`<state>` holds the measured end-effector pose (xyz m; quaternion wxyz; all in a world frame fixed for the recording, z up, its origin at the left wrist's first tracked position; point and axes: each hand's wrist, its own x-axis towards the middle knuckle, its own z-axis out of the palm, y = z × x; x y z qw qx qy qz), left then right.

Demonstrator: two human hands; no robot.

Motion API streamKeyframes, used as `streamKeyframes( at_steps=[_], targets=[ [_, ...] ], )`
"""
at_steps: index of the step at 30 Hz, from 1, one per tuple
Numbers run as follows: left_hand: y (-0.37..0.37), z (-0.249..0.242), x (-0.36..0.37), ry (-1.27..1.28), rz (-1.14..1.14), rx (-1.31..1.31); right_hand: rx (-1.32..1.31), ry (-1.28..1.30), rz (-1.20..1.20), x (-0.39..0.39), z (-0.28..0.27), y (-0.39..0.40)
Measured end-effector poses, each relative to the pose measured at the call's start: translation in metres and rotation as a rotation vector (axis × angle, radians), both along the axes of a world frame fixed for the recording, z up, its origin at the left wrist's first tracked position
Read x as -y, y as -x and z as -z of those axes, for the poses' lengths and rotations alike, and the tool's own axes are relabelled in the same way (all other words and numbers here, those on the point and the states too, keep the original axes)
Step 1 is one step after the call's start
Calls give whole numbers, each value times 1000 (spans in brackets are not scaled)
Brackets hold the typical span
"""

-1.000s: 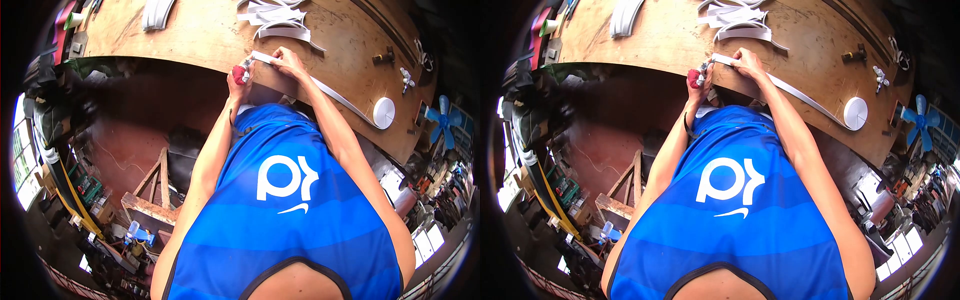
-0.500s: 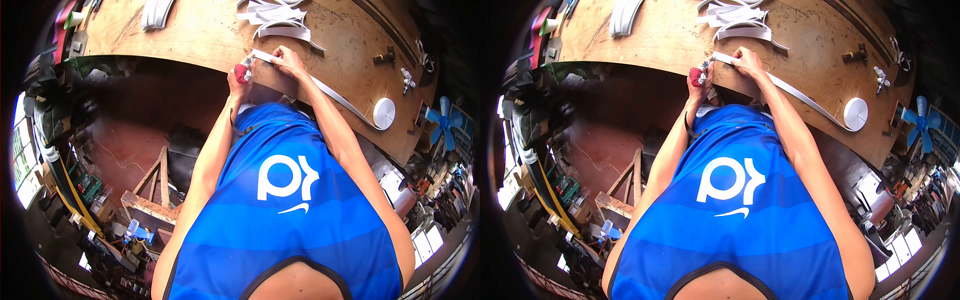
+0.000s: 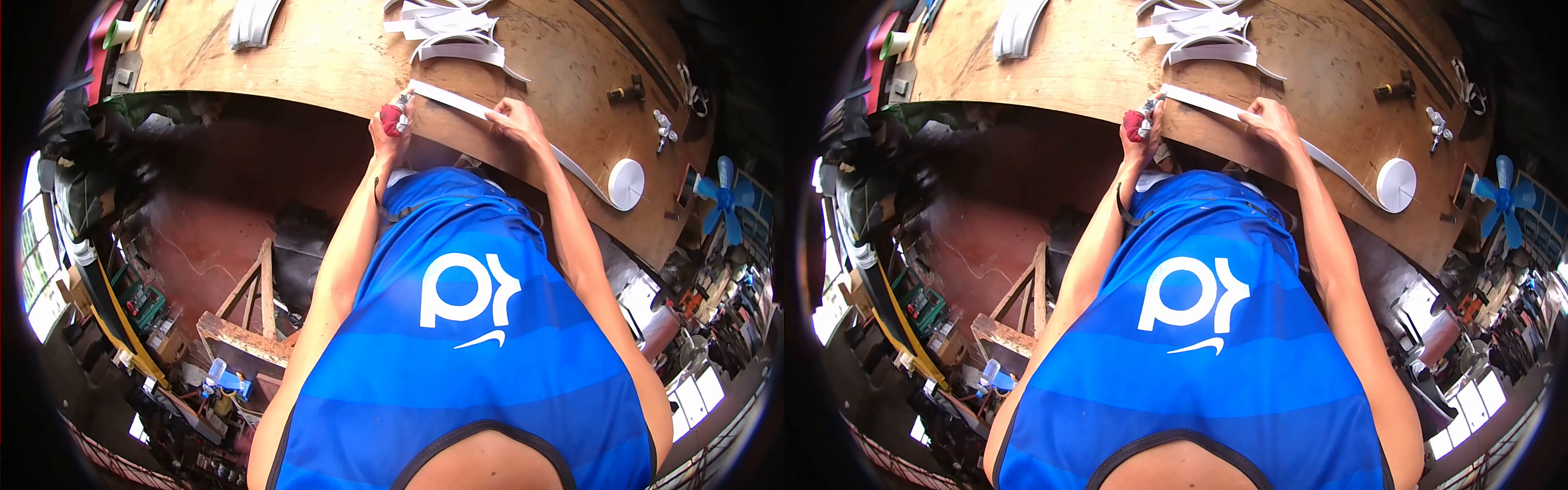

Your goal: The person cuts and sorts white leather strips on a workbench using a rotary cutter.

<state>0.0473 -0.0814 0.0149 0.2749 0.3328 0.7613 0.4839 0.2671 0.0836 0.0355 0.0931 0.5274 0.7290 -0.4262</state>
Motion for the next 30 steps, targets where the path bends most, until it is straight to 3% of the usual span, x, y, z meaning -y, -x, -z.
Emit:
streamKeyframes(
  at_steps=[5, 11, 24, 27, 30],
  targets=[
    [0, 12, 1, -40, -16, 31, 34, 92, 123, 4, -2, -32],
    [0, 21, -1, -112, -15, 136, 56, 21, 114, 8, -1, -32],
    [0, 28, 2, -133, -25, 126, 117, -42, 95, 2, 5, -28],
    [1, 27, 3, 10, -22, 45, 145, -42, 99, 1, 3, -25],
    [1, 34, 3, -59, -25, 59, 158, -34, 101, 0, 0, -24]
  ],
)
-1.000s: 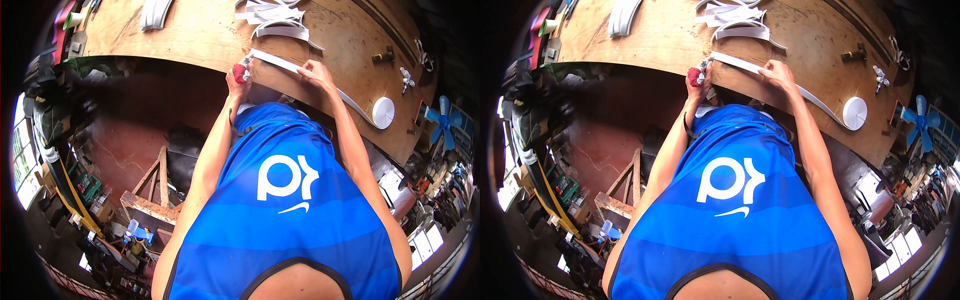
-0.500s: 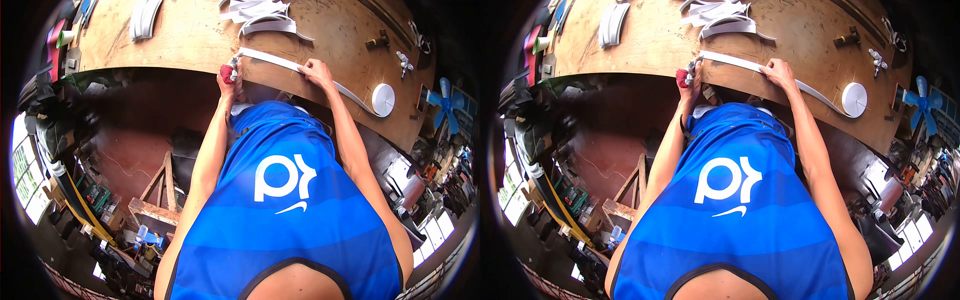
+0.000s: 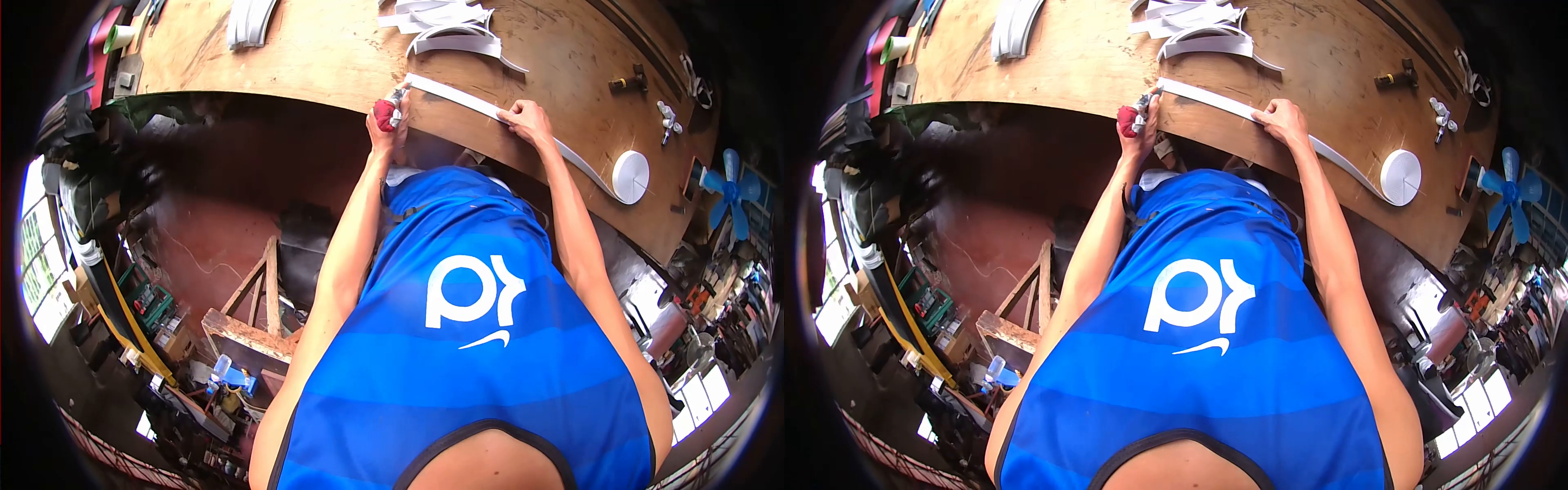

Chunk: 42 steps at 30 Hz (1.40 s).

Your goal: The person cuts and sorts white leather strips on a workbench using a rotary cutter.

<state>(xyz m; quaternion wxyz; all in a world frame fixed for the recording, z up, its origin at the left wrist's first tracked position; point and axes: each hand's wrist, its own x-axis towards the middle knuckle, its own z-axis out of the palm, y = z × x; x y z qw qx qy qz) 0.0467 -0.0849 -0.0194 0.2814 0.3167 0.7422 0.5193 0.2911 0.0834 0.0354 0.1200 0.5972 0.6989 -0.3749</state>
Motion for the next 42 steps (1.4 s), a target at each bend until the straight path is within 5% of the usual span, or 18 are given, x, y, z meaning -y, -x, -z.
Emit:
streamKeyframes(
  at_steps=[10, 14, 19, 42],
  targets=[
    [-17, -35, -10, -74, -64, 63, -38, -21, 24, 0, 12, -4],
    [-56, -63, -20, -5, 121, 197, -28, 65, 95, 0, 6, 0],
    [-98, -41, -33, 6, 310, 3, -28, -3, 56, 1, 19, -3],
    [-136, -35, -35, 82, 319, -78, -113, 46, 62, -6, 26, -3]
  ],
)
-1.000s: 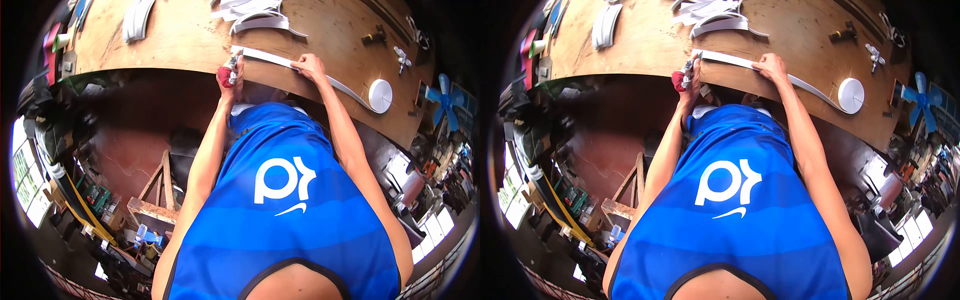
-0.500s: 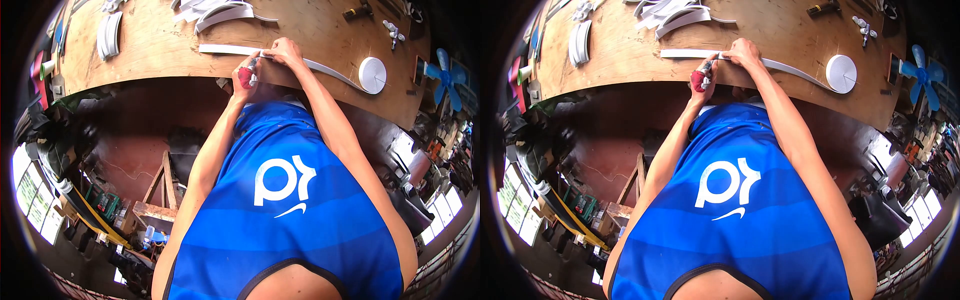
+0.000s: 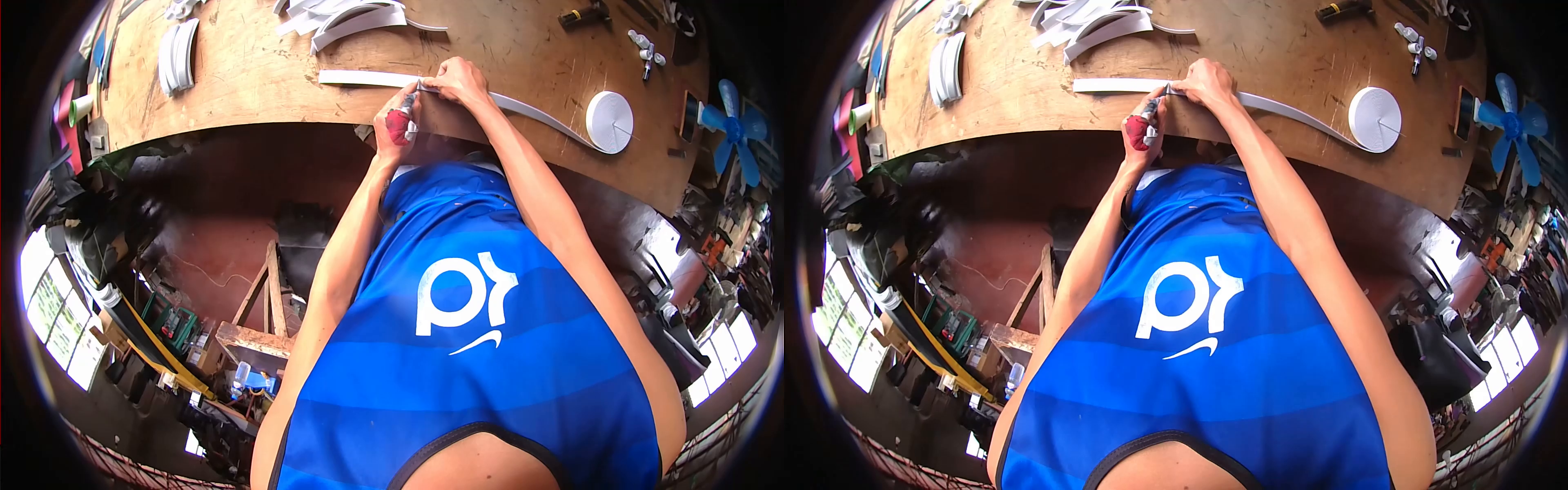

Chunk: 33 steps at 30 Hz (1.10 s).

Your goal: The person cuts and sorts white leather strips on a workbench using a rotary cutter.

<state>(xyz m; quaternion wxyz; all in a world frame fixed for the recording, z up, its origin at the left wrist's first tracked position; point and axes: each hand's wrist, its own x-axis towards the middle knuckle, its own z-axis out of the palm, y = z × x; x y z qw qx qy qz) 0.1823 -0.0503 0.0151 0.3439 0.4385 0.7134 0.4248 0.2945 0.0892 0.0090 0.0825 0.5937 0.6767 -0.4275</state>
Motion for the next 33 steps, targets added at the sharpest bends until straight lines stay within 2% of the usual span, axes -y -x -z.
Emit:
streamKeyframes(
  at_steps=[2, 4, 13, 22, 24, 26, 28, 30, 33],
  targets=[
    [0, 1, 0, -5, 15, -24, 4, 7, -1, 0, -1, 0],
    [-1, 5, 0, -129, 28, -221, 11, 15, 1, 0, -2, 0],
    [-9, 11, -9, -43, -58, -145, -36, 25, 3, 0, -3, -1],
    [-7, 12, 2, -68, -21, -235, 40, -26, 1, 2, -4, 1],
    [-8, 11, -1, 40, -76, -3, -17, 5, 16, 3, 5, -2],
    [-7, 7, 1, -41, -21, -171, -11, -29, 11, 7, 6, -2],
    [-6, 14, 6, -129, -8, -228, -12, -76, 16, 3, 3, 2],
    [-7, 12, 6, -122, -14, -226, -13, -40, -6, 4, -9, 0],
    [-6, 12, 3, 8, -33, -142, -54, -10, 18, 3, 5, -3]
  ],
)
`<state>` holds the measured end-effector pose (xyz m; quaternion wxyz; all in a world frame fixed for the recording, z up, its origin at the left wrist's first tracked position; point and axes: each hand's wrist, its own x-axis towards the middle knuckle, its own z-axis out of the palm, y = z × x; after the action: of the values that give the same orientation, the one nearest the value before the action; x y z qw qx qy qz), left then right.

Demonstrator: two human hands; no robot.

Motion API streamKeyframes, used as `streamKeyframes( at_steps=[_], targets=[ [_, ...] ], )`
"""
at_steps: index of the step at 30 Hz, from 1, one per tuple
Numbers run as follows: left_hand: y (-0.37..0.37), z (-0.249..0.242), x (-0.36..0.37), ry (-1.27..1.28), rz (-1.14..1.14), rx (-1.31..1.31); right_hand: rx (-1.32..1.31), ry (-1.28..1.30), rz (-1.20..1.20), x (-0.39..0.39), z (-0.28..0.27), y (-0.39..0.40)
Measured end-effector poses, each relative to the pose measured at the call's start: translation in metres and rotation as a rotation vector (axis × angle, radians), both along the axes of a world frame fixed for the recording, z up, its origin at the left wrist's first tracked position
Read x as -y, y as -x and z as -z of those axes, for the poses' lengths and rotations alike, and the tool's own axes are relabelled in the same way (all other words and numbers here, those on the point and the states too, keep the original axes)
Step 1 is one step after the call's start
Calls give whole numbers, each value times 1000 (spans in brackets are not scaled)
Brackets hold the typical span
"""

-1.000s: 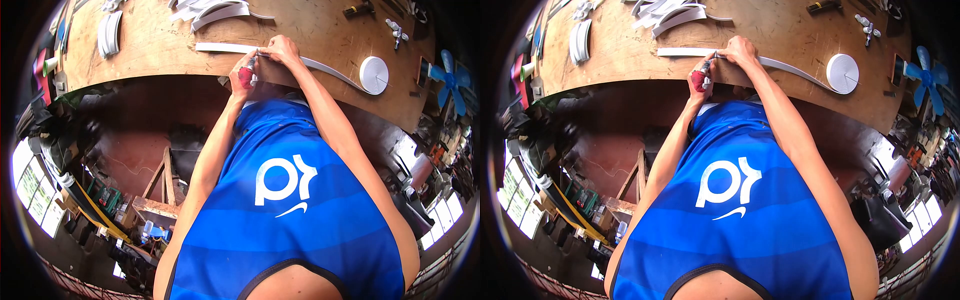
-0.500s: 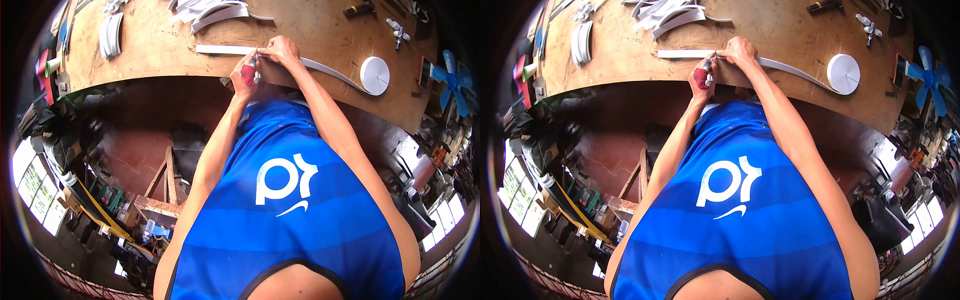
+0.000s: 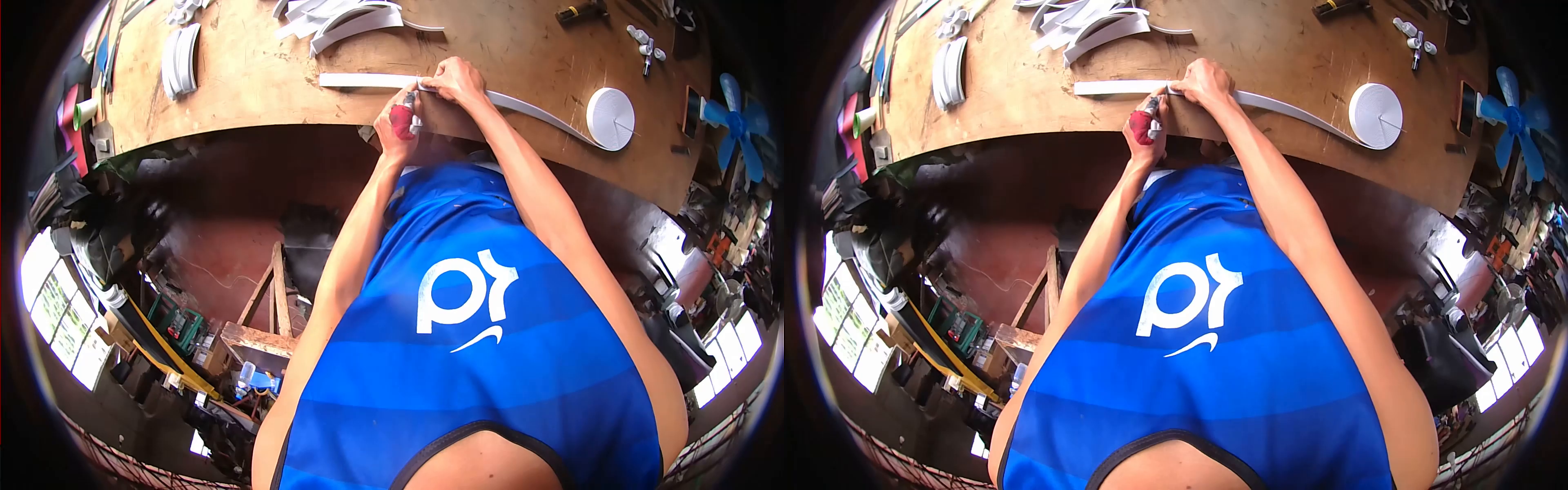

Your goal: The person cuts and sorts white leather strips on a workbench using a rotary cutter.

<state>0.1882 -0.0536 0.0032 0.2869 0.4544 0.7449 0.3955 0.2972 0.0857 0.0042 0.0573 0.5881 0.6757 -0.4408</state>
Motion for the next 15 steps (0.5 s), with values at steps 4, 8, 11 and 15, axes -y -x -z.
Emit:
streamKeyframes(
  at_steps=[4, 8, 11, 15],
  targets=[
    [-2, 1, 11, -157, 9, -148, 46, -56, -70, -1, -5, 2],
    [2, -5, 10, -161, -2, -82, 60, 8, -40, -2, -4, 2],
    [10, -18, 9, 86, -7, 63, 23, -40, -59, 1, -6, -2],
    [31, -14, 22, 119, -86, 191, -60, 32, -63, 6, -14, -9]
  ],
)
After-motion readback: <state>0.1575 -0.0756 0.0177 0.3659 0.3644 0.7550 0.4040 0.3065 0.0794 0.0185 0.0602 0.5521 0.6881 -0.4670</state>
